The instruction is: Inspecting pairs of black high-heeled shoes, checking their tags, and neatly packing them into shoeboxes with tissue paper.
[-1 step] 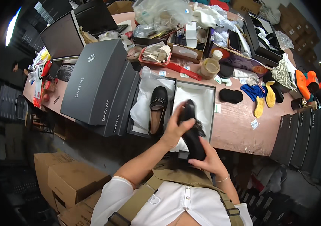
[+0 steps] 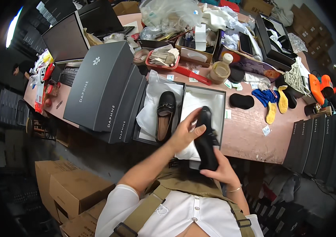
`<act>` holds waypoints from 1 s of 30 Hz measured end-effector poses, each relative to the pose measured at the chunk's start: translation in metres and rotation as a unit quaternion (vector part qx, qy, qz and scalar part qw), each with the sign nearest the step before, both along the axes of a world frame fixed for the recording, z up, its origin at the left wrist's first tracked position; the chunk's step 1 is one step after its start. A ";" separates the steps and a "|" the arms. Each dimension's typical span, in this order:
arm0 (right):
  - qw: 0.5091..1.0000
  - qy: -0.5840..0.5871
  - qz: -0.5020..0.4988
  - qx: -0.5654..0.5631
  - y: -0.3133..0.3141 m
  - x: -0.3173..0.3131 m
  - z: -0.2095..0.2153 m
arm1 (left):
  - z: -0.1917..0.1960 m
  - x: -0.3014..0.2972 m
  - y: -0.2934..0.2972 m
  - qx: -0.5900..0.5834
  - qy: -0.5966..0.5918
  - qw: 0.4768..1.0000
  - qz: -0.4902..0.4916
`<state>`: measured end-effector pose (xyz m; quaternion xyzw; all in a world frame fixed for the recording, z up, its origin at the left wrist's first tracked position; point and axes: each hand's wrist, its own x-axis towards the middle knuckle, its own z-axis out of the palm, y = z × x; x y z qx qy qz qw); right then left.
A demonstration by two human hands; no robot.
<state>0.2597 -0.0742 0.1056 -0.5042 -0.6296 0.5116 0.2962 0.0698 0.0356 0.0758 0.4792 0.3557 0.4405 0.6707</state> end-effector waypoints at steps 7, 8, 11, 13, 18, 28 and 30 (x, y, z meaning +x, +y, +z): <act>0.918 0.327 -0.146 -0.171 -0.044 0.045 -0.008 | -0.030 -0.108 0.188 0.167 0.688 0.703 0.061; 0.910 0.346 -0.148 -0.173 -0.043 0.042 -0.009 | -0.048 -0.118 0.204 0.208 0.702 0.681 0.013; 0.875 0.425 -0.181 -0.144 -0.034 0.019 -0.003 | -0.065 -0.135 0.224 0.216 0.658 0.714 0.098; 0.808 0.528 -0.227 -0.130 -0.033 0.011 -0.017 | -0.021 -0.120 0.209 0.257 0.525 0.781 0.221; 0.649 0.738 -0.062 -0.172 -0.023 0.016 -0.044 | 0.113 -0.081 0.148 0.324 0.343 0.837 0.276; 0.781 0.584 0.001 -0.222 -0.027 0.023 0.029 | 0.098 -0.026 0.032 0.470 0.346 0.809 0.070; 0.844 0.489 0.011 -0.221 -0.025 0.023 0.051 | 0.102 -0.020 0.000 0.481 0.327 0.809 0.084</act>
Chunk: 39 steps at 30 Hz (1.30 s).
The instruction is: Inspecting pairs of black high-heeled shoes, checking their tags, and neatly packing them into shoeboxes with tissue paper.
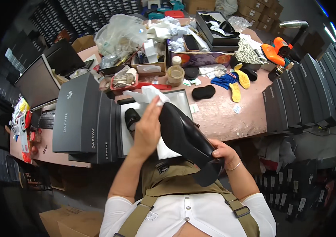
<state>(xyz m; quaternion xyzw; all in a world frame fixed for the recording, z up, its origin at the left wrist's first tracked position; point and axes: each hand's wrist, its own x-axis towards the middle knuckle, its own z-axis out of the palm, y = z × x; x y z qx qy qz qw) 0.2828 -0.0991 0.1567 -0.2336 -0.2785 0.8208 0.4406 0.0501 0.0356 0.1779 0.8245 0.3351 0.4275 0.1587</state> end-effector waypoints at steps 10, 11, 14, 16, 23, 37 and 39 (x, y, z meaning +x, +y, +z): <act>0.760 -0.573 0.005 0.308 0.020 -0.025 -0.015 | -0.083 -0.067 -0.040 -0.074 0.062 0.970 0.224; 0.766 -0.564 0.015 0.308 0.015 -0.025 -0.017 | -0.066 -0.060 -0.034 0.016 0.129 0.964 0.234; 0.772 -0.544 0.057 0.324 0.017 -0.036 -0.008 | -0.078 -0.051 0.003 0.049 0.120 0.983 0.129; 0.785 -0.522 0.071 0.325 0.022 -0.040 -0.004 | -0.076 -0.044 0.020 0.013 0.032 0.995 0.096; 0.852 -0.417 0.111 0.296 0.049 -0.046 0.014 | -0.012 -0.032 -0.029 -0.081 -0.100 0.990 0.060; 0.941 0.098 -0.318 -0.061 0.052 -0.107 -0.047 | -0.024 0.000 -0.068 0.009 -0.097 0.993 -0.070; 0.946 0.154 -0.280 -0.061 0.038 -0.089 -0.020 | -0.029 -0.001 -0.077 -0.018 -0.113 0.990 -0.080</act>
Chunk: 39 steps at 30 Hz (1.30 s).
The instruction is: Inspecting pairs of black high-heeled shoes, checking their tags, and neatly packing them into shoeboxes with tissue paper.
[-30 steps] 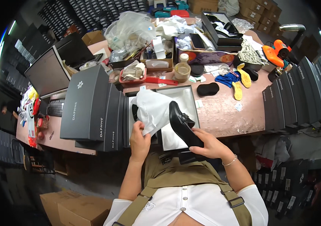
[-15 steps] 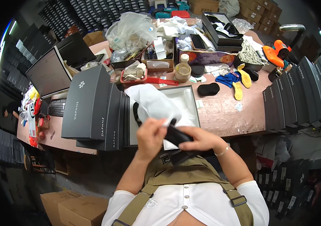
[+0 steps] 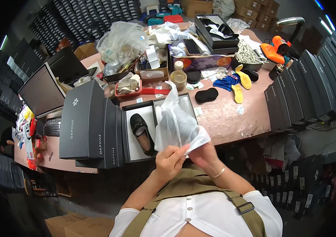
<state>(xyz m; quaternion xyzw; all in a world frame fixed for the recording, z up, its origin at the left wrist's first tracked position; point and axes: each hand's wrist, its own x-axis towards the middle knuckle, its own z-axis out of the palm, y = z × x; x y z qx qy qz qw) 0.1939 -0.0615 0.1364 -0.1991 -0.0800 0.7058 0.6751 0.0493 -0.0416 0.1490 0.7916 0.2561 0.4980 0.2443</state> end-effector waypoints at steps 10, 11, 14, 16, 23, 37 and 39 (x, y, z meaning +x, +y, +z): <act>0.997 -0.013 -0.062 -0.033 -0.030 0.023 0.023 | 0.008 0.009 -0.007 0.023 0.004 0.996 -0.088; 0.996 -0.027 -0.077 -0.020 -0.031 0.014 0.018 | 0.017 0.013 -0.012 0.037 0.006 0.993 -0.110; 0.951 -0.275 -0.130 -0.053 -0.029 0.004 -0.030 | 0.016 0.024 -0.005 0.059 -0.034 0.997 -0.036; 0.991 -0.083 -0.086 -0.063 -0.029 0.023 0.006 | 0.015 0.013 0.000 -0.021 -0.076 0.996 0.032; 0.787 -0.603 -0.126 0.035 -0.052 0.012 -0.014 | 0.016 0.025 -0.020 0.010 -0.020 0.994 -0.104; 0.817 -0.542 -0.199 -0.006 -0.039 0.120 -0.030 | -0.005 0.091 -0.020 0.012 0.123 0.923 -0.365; 0.846 -0.449 -0.287 0.012 -0.011 0.152 -0.027 | -0.025 0.087 0.026 -0.094 0.094 0.962 -0.240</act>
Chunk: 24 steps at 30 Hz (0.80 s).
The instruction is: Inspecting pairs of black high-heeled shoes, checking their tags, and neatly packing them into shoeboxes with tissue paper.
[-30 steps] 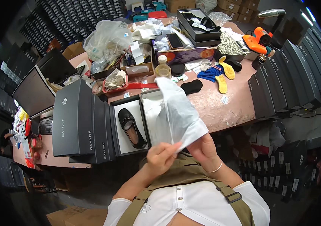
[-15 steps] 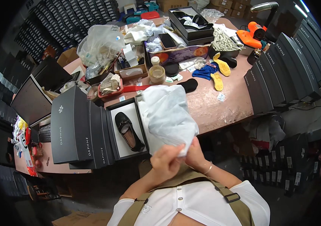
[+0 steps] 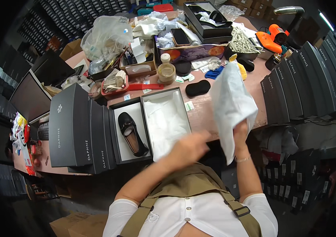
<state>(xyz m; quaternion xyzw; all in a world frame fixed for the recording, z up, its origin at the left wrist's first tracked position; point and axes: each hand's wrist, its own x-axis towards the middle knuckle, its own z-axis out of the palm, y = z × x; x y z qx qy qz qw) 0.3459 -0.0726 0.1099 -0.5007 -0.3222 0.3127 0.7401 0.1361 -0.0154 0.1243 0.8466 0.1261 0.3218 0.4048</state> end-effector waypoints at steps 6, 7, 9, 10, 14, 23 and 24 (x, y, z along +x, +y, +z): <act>0.669 -0.677 0.015 -0.305 0.035 0.080 -0.057 | -0.110 -0.024 0.164 0.019 0.470 0.832 0.295; 0.682 -0.668 0.029 -0.295 0.035 0.070 -0.041 | -0.114 -0.020 0.175 0.032 0.517 0.814 0.263; 0.708 -0.646 0.067 -0.279 0.029 0.038 0.000 | -0.117 -0.019 0.190 0.048 0.613 0.764 0.193; 0.753 -0.594 0.105 -0.264 0.027 0.023 0.013 | -0.106 -0.017 0.183 0.051 0.566 0.794 0.216; 0.807 -0.540 0.164 -0.175 0.030 -0.020 0.009 | -0.142 -0.030 0.166 0.195 0.451 0.799 0.347; 0.934 -0.260 0.181 -0.166 0.034 -0.040 0.004 | -0.035 -0.043 0.098 0.207 0.165 0.938 0.222; 0.949 -0.213 0.184 -0.141 0.038 -0.030 -0.010 | -0.021 -0.053 0.076 0.223 0.134 0.947 0.190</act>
